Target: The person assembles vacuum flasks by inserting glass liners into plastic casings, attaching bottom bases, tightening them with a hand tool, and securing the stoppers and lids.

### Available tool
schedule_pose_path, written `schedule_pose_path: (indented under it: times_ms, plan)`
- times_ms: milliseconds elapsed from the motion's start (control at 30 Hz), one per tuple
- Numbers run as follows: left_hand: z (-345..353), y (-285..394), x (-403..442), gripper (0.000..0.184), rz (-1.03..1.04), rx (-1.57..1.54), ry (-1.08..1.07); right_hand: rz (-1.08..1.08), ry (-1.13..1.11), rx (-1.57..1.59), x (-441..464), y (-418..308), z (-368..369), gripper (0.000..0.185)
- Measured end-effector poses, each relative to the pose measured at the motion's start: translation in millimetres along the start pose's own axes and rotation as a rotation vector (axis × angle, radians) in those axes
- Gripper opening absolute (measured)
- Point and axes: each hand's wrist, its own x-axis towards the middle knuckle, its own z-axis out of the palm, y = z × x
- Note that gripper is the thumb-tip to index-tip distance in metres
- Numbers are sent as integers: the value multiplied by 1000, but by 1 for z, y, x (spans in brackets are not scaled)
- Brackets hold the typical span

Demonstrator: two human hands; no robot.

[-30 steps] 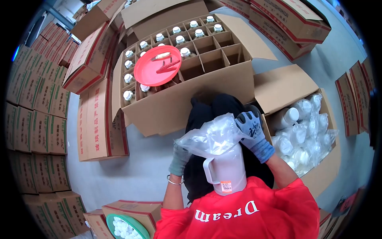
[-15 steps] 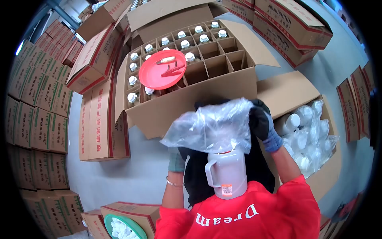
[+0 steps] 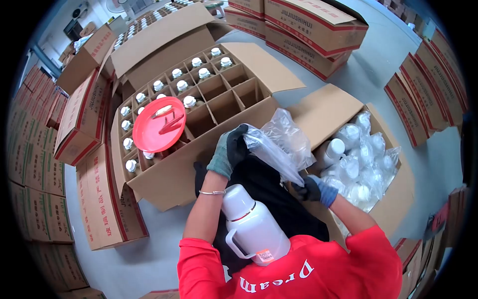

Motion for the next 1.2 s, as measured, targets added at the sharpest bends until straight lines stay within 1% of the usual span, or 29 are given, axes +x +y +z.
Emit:
schedule_pose_path:
  times_ms: [33, 67, 133, 200, 233, 267, 300, 333, 400, 467, 533, 567, 600, 633, 667, 700, 733, 767, 800, 867, 900, 933, 967, 1000, 1033, 1133, 1167, 1200]
  plan:
    - [3, 1, 3, 19, 52, 30, -35, -21, -13, -33, -12, 9, 16, 41]
    - [5, 3, 5, 21, 105, 62, -69, -63, 98, -85, -23, 11, 37, 42]
    - [4, 19, 8, 24, -222, -421, -126, -181, 299, -390, -42, 7, 52, 43]
    - [1, 21, 8, 25, -247, -525, -170, -323, 478, -911, -59, -16, 43, 40]
    - [0, 16, 4, 25, -111, -391, -192, -637, 652, -1188, -60, -21, 29, 36]
    - [1, 16, 2, 26, 27, -256, -212, -964, 823, -1455, -62, -32, 52, 32]
    - [4, 17, 1, 27, -79, -333, -186, -894, 915, -1502, -77, -42, 78, 31]
    - [8, 23, 0, 28, -183, -409, -158, -1009, 861, -1454, -71, -49, 97, 32]
    - [10, 31, 0, 31, -323, -534, -154, -1226, 743, -1345, -60, -58, 120, 35]
    - [8, 35, 0, 37, -394, -646, -201, -1311, 745, -1466, -26, -63, 118, 51]
    - [4, 36, -1, 39, -472, -770, -237, -1188, 882, -1760, 11, -64, 113, 73]
    - [1, 25, -7, 38, -483, -829, -221, -942, 943, -1883, 35, -63, 100, 89]
    - [-3, 17, -12, 37, -491, -888, -201, -790, 996, -1996, 53, -59, 98, 91]
    - [-7, 15, -19, 31, -445, -890, -142, -770, 1048, -1945, 69, -56, 88, 85]
    - [-11, 3, -28, 30, -376, -721, -42, -748, 1095, -1894, 89, -53, 77, 79]
    - [-17, -14, -39, 29, -307, -549, 57, -702, 1007, -1837, 117, -55, 51, 73]
    - [-28, -13, -46, 28, -285, -615, 93, -655, 918, -1778, 146, -61, 19, 66]
    - [-40, -12, -53, 28, -259, -682, 128, -610, 827, -1717, 165, -62, 5, 60]
    - [-51, -11, -60, 28, -232, -747, 161, -718, 737, -1715, 161, -61, 23, 55]
    - [-73, 5, -74, 29, -334, -1153, 184, -912, 548, -1699, 125, -58, 76, 45]
    - [-78, -1, -85, 29, -222, -788, 188, -910, 467, -1691, 119, -55, 84, 48]
    - [-83, -8, -96, 30, -135, -417, 231, -843, 303, -1411, 109, -51, 92, 52]
    - [-85, -7, -102, 30, -63, -284, 206, -766, 150, -1133, 97, -50, 100, 55]
    - [-84, -6, -106, 31, -163, -524, 201, -680, 9, -856, 90, -50, 103, 59]
    - [-84, -2, -108, 31, -265, -763, 223, -591, -35, -843, 82, -57, 105, 64]
    - [-65, 8, -113, 33, -395, -1062, 273, -899, 113, -1266, 72, -51, 121, 64]
    - [-62, 7, -119, 33, -205, -281, 226, -868, 231, -1360, 76, -52, 118, 57]
    - [-62, 1, -130, 32, -246, -561, 277, -825, 345, -1453, 79, -52, 116, 51]
